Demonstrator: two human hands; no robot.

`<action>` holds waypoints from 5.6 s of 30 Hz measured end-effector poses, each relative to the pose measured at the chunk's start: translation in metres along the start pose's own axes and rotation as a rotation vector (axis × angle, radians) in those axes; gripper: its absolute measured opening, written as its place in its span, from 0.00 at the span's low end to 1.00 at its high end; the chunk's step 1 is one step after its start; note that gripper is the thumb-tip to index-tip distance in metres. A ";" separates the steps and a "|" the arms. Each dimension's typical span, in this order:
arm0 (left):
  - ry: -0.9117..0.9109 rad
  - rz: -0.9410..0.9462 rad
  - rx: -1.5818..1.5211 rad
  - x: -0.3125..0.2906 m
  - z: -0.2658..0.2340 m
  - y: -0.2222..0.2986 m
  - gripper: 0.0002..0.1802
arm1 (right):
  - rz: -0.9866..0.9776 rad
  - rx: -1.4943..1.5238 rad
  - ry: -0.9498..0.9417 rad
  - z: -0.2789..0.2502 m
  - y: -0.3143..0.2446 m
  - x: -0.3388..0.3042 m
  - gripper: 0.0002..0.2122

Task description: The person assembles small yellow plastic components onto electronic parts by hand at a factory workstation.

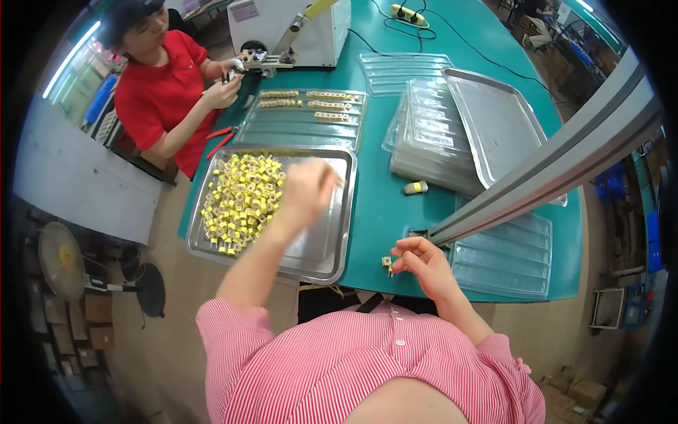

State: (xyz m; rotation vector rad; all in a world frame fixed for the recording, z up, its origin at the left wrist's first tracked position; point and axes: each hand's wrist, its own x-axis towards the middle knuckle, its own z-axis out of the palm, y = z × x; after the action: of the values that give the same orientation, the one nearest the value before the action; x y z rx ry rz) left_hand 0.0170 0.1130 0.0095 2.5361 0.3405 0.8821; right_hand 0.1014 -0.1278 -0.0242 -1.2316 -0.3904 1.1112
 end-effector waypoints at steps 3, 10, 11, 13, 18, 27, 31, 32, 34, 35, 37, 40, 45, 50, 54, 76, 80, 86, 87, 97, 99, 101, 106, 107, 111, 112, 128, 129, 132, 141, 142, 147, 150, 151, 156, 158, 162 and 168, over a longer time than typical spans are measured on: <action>0.036 -0.277 0.121 0.030 -0.017 -0.065 0.09 | -0.005 -0.011 -0.012 0.000 -0.001 -0.005 0.09; -0.118 -0.683 0.557 0.062 -0.029 -0.177 0.13 | -0.002 -0.015 0.022 -0.007 -0.002 -0.014 0.07; -0.146 -0.739 0.548 0.064 -0.028 -0.183 0.13 | -0.006 -0.013 0.030 -0.008 -0.002 -0.015 0.07; -0.221 -0.834 0.558 0.069 -0.026 -0.188 0.15 | -0.028 -0.006 0.033 -0.010 -0.002 -0.018 0.06; -0.262 -0.888 0.592 0.068 -0.019 -0.196 0.16 | -0.024 0.000 0.008 -0.018 0.003 -0.020 0.08; -0.080 -0.711 0.581 0.056 -0.041 -0.176 0.15 | -0.020 0.015 -0.022 -0.018 0.003 -0.019 0.08; -0.056 -0.442 0.338 0.035 -0.031 -0.130 0.13 | -0.008 0.013 0.006 -0.012 0.002 -0.016 0.06; -0.076 -0.361 0.213 0.027 -0.027 -0.113 0.12 | -0.014 0.018 -0.007 -0.012 0.002 -0.015 0.06; -0.143 -0.217 0.174 0.013 -0.016 -0.075 0.08 | 0.002 0.016 0.000 -0.012 0.000 -0.016 0.06; -0.196 -0.192 0.143 0.005 -0.014 -0.061 0.08 | 0.004 0.011 -0.003 -0.011 0.000 -0.016 0.06; -0.206 -0.158 0.191 -0.003 -0.011 -0.056 0.09 | 0.007 -0.004 -0.007 -0.010 -0.001 -0.016 0.06; -0.158 -0.091 0.273 -0.007 -0.010 -0.070 0.09 | 0.001 -0.005 -0.015 -0.010 -0.002 -0.020 0.07; -0.072 0.016 0.315 0.006 -0.013 -0.048 0.11 | -0.027 0.015 0.019 -0.017 0.000 -0.023 0.07; -0.399 0.251 -0.008 -0.026 0.015 0.030 0.17 | 0.015 0.016 0.031 -0.014 -0.004 -0.022 0.08; -0.512 0.283 -0.161 -0.057 0.047 0.056 0.21 | -0.001 0.022 0.019 -0.013 -0.003 -0.019 0.08; 0.089 0.431 -0.311 -0.059 0.045 0.088 0.17 | 0.039 0.209 -0.110 -0.003 -0.006 -0.012 0.08; 0.101 0.435 -0.300 -0.064 0.049 0.090 0.19 | -0.031 0.155 -0.057 -0.005 -0.002 -0.012 0.07; 0.033 0.341 -0.270 -0.062 0.046 0.093 0.20 | -0.195 0.104 0.033 -0.003 0.000 -0.012 0.07; 0.034 0.343 -0.268 -0.063 0.046 0.094 0.20 | -0.241 0.085 0.052 -0.003 0.001 -0.012 0.07; 0.039 0.307 -0.292 -0.061 0.048 0.092 0.14 | -0.161 0.196 -0.022 -0.010 0.006 -0.008 0.07; 0.031 0.325 -0.340 -0.060 0.049 0.092 0.14 | -0.004 0.272 -0.097 -0.006 0.000 -0.009 0.09; 0.040 0.318 -0.376 -0.060 0.051 0.093 0.14 | 0.026 0.342 -0.150 -0.007 0.003 -0.010 0.09; 0.014 0.323 -0.286 -0.060 0.051 0.093 0.15 | 0.047 0.367 -0.157 -0.011 0.005 -0.010 0.10; 0.010 0.327 -0.256 -0.060 0.051 0.093 0.16 | 0.034 0.382 -0.129 -0.013 0.007 -0.009 0.09; -0.058 0.333 -0.247 -0.061 0.045 0.095 0.16 | 0.003 0.428 -0.061 -0.012 0.011 -0.007 0.08; -0.046 0.333 -0.250 -0.061 0.045 0.095 0.17 | 0.005 0.428 -0.062 -0.012 0.011 -0.007 0.08; 0.011 0.270 -0.400 -0.065 0.053 0.089 0.11 | -0.005 0.487 -0.084 -0.006 0.009 -0.006 0.07; 0.012 0.269 -0.399 -0.065 0.054 0.089 0.11 | -0.012 0.461 -0.073 -0.006 0.009 -0.005 0.07; -0.006 0.203 -0.482 -0.066 0.056 0.089 0.09 | -0.033 0.406 -0.058 -0.006 0.011 -0.004 0.07; -0.135 -0.153 -0.976 -0.075 0.060 0.095 0.13 | -0.189 0.453 -0.041 -0.002 0.011 -0.002 0.08; -0.139 -0.173 -0.999 -0.076 0.061 0.096 0.13 | -0.187 0.452 -0.042 -0.002 0.010 -0.002 0.08; -0.153 -0.235 -1.105 -0.076 0.060 0.097 0.13 | -0.233 0.393 -0.025 -0.003 0.012 -0.002 0.09; -0.167 -0.276 -1.174 -0.076 0.060 0.097 0.13 | -0.251 0.356 -0.007 -0.003 0.014 -0.002 0.10; -0.177 -0.286 -1.207 -0.076 0.060 0.097 0.12 | -0.250 0.355 -0.007 -0.004 0.014 -0.002 0.10; -0.200 -0.314 -1.309 -0.078 0.062 0.097 0.11 | -0.289 0.284 -0.048 -0.006 0.012 -0.004 0.10; -0.207 -0.417 -1.357 -0.078 0.061 0.098 0.10 | -0.294 0.243 -0.049 -0.006 0.011 -0.006 0.10; -0.228 -0.490 -1.432 -0.076 0.059 0.099 0.08 | -0.334 0.138 -0.056 -0.005 0.008 -0.008 0.09; -0.272 -0.657 -1.536 -0.074 0.056 0.101 0.09 | -0.378 0.123 -0.050 -0.005 0.009 -0.007 0.09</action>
State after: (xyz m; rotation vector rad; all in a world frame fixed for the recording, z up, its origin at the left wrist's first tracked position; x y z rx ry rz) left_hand 0.0045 -0.0203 -0.0215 0.9666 0.2200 0.2537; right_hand 0.0973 -0.1369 -0.0318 -0.9734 -0.5589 0.8285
